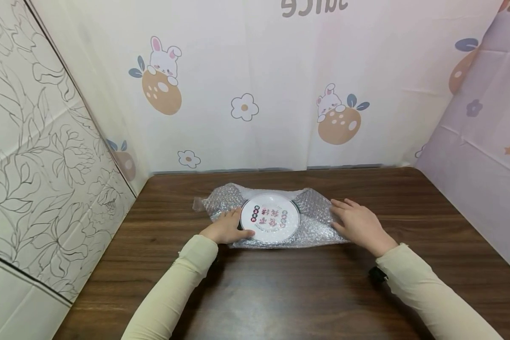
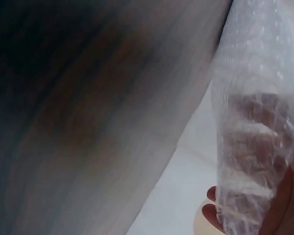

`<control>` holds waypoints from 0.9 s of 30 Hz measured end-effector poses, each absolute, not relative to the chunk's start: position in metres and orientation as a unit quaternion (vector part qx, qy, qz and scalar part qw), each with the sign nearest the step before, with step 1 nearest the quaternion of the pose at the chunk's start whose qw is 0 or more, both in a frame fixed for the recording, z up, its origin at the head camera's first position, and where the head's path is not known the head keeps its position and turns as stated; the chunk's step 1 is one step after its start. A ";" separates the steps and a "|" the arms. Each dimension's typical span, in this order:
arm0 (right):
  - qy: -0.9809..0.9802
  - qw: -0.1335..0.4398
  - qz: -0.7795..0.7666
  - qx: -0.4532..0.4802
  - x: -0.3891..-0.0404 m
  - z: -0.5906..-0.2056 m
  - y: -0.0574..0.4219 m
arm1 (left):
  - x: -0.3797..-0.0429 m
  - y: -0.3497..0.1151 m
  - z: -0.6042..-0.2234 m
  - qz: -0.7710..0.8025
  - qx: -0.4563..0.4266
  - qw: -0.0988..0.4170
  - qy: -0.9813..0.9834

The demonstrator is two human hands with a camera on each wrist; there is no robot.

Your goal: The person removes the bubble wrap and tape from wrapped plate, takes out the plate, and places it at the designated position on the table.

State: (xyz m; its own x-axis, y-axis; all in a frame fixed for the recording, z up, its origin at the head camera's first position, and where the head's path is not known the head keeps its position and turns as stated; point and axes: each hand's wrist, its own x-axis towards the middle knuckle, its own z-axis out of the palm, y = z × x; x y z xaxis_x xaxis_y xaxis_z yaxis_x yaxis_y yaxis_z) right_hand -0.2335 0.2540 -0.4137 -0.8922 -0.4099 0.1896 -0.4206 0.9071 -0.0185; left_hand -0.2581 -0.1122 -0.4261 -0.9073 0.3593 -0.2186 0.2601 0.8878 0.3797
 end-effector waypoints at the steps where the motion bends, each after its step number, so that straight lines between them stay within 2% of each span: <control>1: -0.973 0.082 0.029 0.214 -0.234 -0.414 0.255 | -0.258 -0.112 -0.426 0.174 0.161 0.143 0.961; 18: -0.972 -0.062 0.031 0.223 -0.246 -0.426 0.262 | -0.257 -0.112 -0.429 0.173 0.154 0.145 0.962; 27: -0.970 -0.092 0.036 0.222 -0.247 -0.424 0.260 | -0.255 -0.112 -0.427 0.168 0.167 0.136 0.962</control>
